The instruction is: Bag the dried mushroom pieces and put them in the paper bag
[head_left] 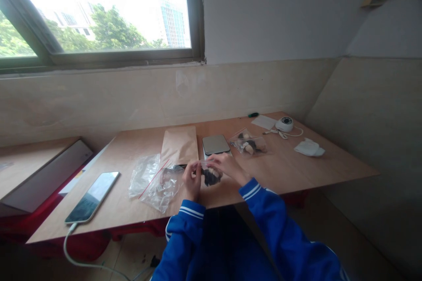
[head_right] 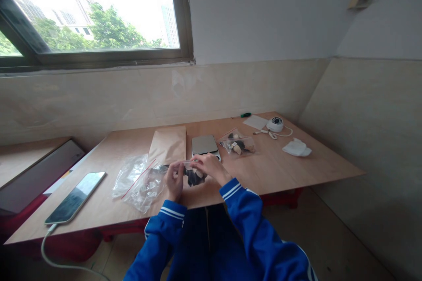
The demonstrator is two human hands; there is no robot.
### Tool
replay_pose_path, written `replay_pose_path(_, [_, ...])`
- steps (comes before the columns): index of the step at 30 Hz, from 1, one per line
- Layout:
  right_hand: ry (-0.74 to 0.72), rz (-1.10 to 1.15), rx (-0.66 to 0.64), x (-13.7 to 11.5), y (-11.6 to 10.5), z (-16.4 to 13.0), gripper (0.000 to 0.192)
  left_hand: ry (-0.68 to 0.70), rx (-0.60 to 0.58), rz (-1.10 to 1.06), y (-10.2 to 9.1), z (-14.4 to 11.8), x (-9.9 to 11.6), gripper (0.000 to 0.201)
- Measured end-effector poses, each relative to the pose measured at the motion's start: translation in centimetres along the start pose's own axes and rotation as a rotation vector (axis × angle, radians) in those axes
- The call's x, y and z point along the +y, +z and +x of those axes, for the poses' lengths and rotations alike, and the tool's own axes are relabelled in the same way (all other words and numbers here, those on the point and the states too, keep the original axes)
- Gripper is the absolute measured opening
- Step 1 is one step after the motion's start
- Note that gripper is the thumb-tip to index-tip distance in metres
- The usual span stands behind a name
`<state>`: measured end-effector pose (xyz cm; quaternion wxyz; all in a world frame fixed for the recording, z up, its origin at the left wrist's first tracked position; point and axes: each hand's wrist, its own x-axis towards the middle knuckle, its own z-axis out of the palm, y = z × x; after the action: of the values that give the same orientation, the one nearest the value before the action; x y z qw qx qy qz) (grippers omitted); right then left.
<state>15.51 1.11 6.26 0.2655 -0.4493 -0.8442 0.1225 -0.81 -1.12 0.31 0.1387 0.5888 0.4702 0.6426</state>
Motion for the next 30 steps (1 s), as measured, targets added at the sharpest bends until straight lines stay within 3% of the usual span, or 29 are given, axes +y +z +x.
replay_pose_path(3, [0.028,0.028,-0.027,1.0,-0.6,-0.6,0.017,-0.027,0.041,0.009,0.0,0.0,-0.1,0.022])
replay_pose_path(10, [0.034,-0.184,0.115,1.5,-0.4,-1.3,0.022,-0.104,0.048,-0.033,0.2,0.0,-0.2,0.026])
replay_pose_path(13, [0.022,-0.048,0.068,1.5,-0.7,-1.6,0.021,-0.148,0.061,-0.071,0.1,-0.1,-0.1,0.029])
replay_pose_path(19, [0.071,0.22,-0.042,1.9,-2.0,-2.8,0.023,-0.142,-0.036,-0.095,0.0,-0.3,0.0,0.031])
replay_pose_path(24, [0.138,0.322,-0.016,2.2,-2.4,-3.8,0.018,-0.221,0.028,-0.125,-0.2,-0.2,0.1,0.034])
replay_pose_path(30, [0.179,0.167,0.013,4.2,-4.8,-4.6,0.022,-0.132,-0.292,-0.07,-0.5,0.0,1.6,0.032])
